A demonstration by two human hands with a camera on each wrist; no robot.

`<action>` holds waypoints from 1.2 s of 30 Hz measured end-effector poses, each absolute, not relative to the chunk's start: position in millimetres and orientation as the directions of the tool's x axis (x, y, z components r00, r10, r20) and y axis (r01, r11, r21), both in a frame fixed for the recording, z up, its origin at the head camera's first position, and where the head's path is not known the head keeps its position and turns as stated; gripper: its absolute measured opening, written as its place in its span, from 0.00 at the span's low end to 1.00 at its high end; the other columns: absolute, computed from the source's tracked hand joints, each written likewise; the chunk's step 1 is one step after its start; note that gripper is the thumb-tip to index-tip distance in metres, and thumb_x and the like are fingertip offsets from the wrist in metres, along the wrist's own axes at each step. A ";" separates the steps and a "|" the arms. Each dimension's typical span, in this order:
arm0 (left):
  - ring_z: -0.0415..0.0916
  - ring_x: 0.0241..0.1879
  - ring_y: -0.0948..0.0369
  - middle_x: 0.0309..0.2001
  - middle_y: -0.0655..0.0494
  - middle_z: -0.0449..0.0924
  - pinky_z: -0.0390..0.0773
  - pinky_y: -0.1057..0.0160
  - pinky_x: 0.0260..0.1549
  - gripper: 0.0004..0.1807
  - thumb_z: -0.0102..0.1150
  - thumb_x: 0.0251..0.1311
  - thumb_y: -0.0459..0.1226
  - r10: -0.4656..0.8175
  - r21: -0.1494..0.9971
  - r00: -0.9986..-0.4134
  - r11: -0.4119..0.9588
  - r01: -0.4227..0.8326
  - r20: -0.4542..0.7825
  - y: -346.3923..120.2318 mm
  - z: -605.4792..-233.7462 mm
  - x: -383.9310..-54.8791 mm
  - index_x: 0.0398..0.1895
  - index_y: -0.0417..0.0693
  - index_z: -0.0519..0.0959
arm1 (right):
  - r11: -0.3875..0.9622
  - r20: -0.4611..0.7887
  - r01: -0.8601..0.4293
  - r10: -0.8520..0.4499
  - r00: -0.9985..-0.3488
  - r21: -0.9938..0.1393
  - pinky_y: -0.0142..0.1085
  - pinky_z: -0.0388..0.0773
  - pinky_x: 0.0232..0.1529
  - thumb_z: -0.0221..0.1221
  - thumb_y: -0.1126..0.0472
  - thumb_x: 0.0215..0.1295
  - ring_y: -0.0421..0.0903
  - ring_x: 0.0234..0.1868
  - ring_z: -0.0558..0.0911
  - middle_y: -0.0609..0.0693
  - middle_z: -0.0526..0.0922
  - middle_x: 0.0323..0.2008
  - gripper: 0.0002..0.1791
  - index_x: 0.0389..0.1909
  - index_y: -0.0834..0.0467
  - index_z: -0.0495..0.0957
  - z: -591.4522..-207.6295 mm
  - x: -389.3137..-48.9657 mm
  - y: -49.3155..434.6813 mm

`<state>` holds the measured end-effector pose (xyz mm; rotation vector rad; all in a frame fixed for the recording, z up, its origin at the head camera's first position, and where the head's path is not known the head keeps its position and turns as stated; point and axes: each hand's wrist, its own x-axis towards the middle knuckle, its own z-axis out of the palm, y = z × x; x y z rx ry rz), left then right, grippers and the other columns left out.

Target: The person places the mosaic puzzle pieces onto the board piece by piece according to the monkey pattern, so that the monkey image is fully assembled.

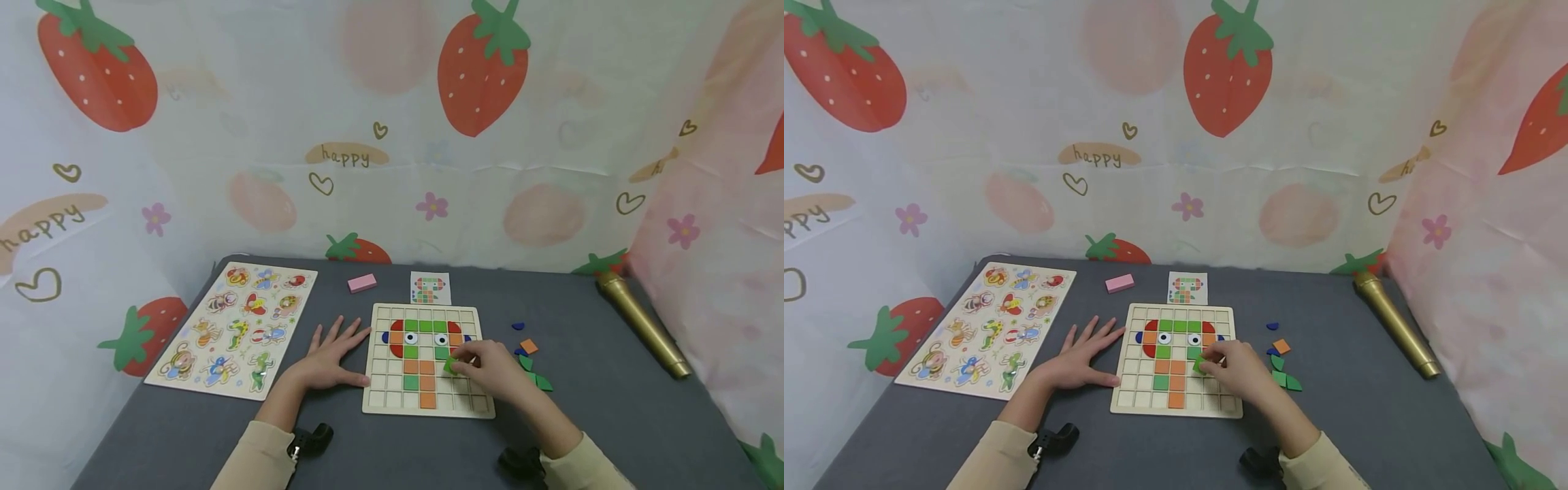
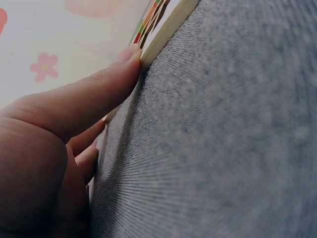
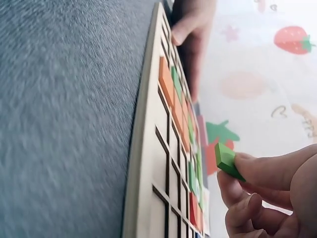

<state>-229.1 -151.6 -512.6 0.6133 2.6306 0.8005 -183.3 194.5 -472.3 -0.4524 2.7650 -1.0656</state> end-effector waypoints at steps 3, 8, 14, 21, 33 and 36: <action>0.23 0.81 0.47 0.83 0.55 0.41 0.19 0.37 0.73 0.56 0.70 0.51 0.62 0.486 0.593 -0.856 0.746 0.303 -0.174 -151.5 -511.6 -228.5 0.81 0.63 0.54 | 0.702 -0.025 -0.234 -0.338 -0.941 -0.673 0.32 0.75 0.31 0.66 0.56 0.67 0.39 0.30 0.77 0.42 0.86 0.33 0.06 0.40 0.52 0.87 -474.4 -182.8 187.3; 0.23 0.81 0.47 0.83 0.55 0.41 0.19 0.36 0.73 0.55 0.70 0.51 0.62 0.490 0.593 -0.855 0.744 0.308 -0.171 -151.1 -511.3 -228.8 0.81 0.64 0.54 | 0.685 -0.035 -0.240 -0.362 -0.932 -0.688 0.32 0.73 0.29 0.66 0.56 0.66 0.39 0.29 0.76 0.41 0.85 0.31 0.05 0.38 0.52 0.87 -477.2 -180.8 176.6; 0.23 0.81 0.48 0.83 0.56 0.41 0.19 0.37 0.73 0.55 0.70 0.51 0.62 0.493 0.594 -0.853 0.741 0.311 -0.169 -151.0 -512.8 -228.9 0.81 0.65 0.54 | 0.643 -0.043 -0.255 -0.410 -0.911 -0.722 0.32 0.74 0.27 0.66 0.56 0.67 0.39 0.27 0.77 0.41 0.83 0.30 0.03 0.36 0.50 0.86 -479.5 -179.9 163.6; 0.23 0.81 0.48 0.83 0.56 0.41 0.20 0.37 0.73 0.56 0.70 0.51 0.63 0.496 0.593 -0.854 0.739 0.318 -0.160 -152.2 -514.0 -229.2 0.81 0.65 0.54 | 0.621 -0.039 -0.285 -0.455 -0.890 -0.730 0.32 0.75 0.28 0.67 0.55 0.66 0.38 0.27 0.77 0.39 0.83 0.28 0.03 0.33 0.48 0.86 -484.0 -180.7 149.1; 0.23 0.81 0.48 0.83 0.56 0.41 0.19 0.37 0.73 0.55 0.69 0.52 0.63 0.490 0.594 -0.856 0.743 0.308 -0.168 -152.3 -512.6 -228.6 0.81 0.65 0.54 | 0.607 -0.061 -0.299 -0.500 -0.864 -0.737 0.31 0.71 0.28 0.68 0.56 0.64 0.38 0.25 0.74 0.39 0.80 0.23 0.04 0.30 0.48 0.85 -489.9 -179.5 132.0; 0.23 0.81 0.47 0.83 0.56 0.41 0.19 0.37 0.73 0.55 0.70 0.52 0.62 0.494 0.600 -0.854 0.737 0.310 -0.166 -151.6 -512.4 -228.5 0.81 0.65 0.54 | 0.617 -0.063 -0.298 -0.494 -0.867 -0.728 0.31 0.70 0.27 0.69 0.57 0.64 0.38 0.24 0.73 0.40 0.78 0.22 0.05 0.29 0.49 0.83 -489.9 -178.1 130.9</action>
